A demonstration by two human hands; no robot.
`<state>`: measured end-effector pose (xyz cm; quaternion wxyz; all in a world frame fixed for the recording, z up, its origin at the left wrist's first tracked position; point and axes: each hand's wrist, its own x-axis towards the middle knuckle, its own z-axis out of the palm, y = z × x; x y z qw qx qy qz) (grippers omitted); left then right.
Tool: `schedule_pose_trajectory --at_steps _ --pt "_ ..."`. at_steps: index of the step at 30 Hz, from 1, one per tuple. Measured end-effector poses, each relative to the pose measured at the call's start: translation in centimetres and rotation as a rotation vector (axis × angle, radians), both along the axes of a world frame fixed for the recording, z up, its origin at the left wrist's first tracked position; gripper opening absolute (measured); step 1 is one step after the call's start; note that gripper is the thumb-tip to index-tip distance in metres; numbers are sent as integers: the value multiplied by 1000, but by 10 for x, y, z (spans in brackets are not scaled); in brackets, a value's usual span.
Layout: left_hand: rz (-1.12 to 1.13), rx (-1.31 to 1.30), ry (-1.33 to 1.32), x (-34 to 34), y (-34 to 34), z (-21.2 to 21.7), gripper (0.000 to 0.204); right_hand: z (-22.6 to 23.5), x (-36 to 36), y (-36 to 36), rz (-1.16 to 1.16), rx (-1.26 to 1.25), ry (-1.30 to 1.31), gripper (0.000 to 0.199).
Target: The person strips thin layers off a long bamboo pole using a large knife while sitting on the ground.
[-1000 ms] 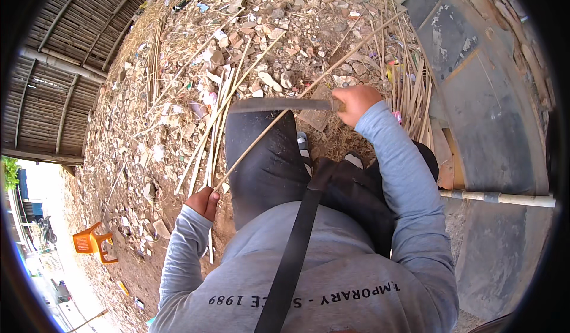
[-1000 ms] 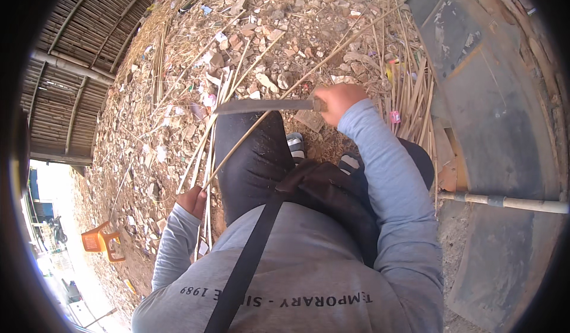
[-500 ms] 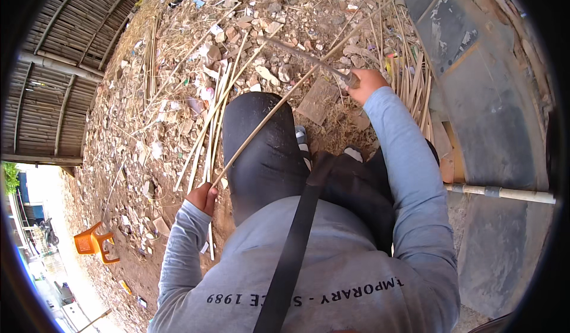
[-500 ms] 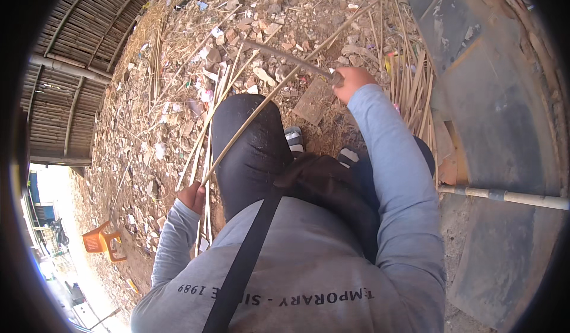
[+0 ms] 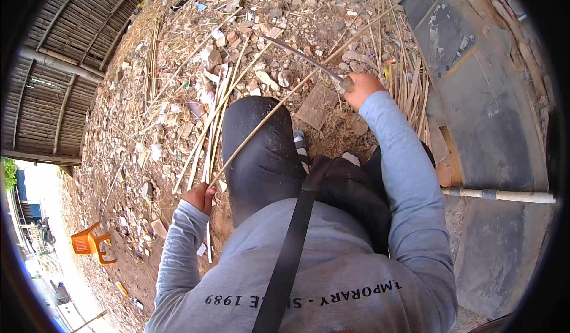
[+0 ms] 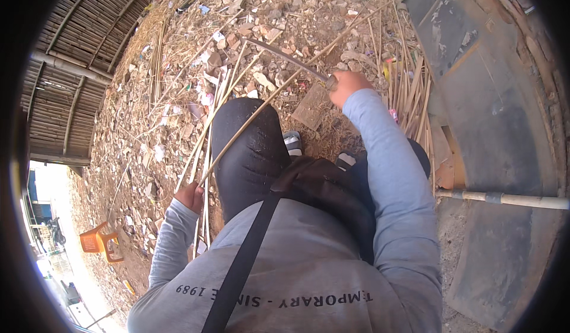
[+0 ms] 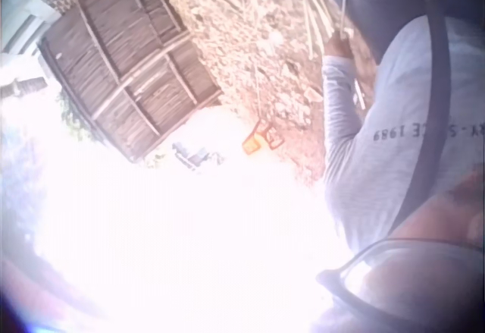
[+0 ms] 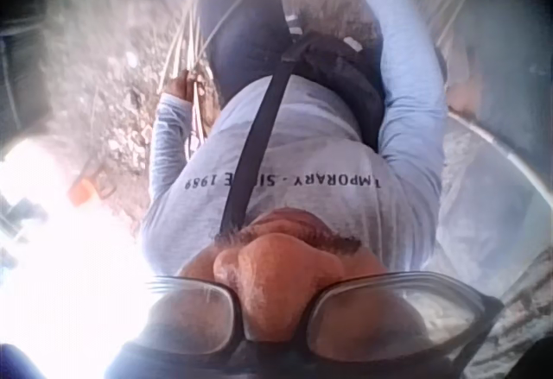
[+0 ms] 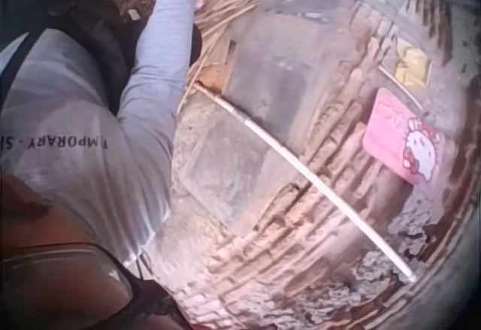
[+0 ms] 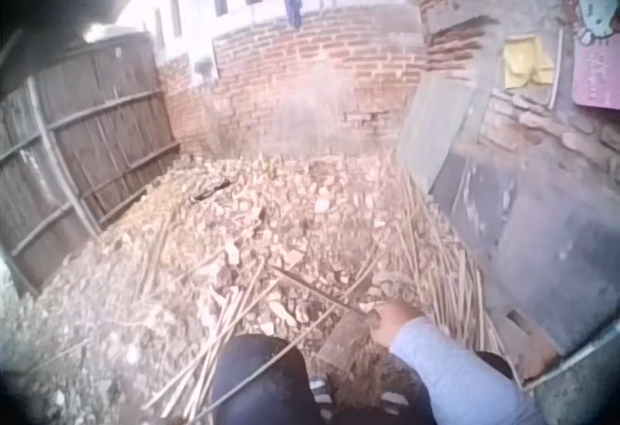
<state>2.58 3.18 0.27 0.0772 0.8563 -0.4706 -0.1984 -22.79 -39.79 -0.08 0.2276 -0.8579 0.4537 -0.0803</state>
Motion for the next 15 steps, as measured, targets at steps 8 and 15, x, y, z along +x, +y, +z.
schedule_pose_trajectory --at_steps 8,15 --pt "1 -8 -36 -5 -1 1 33 14 -2 -2 28 17 42 26" --pt "10 -24 -52 -4 16 4 30 55 15 45 275 -233 218 17"
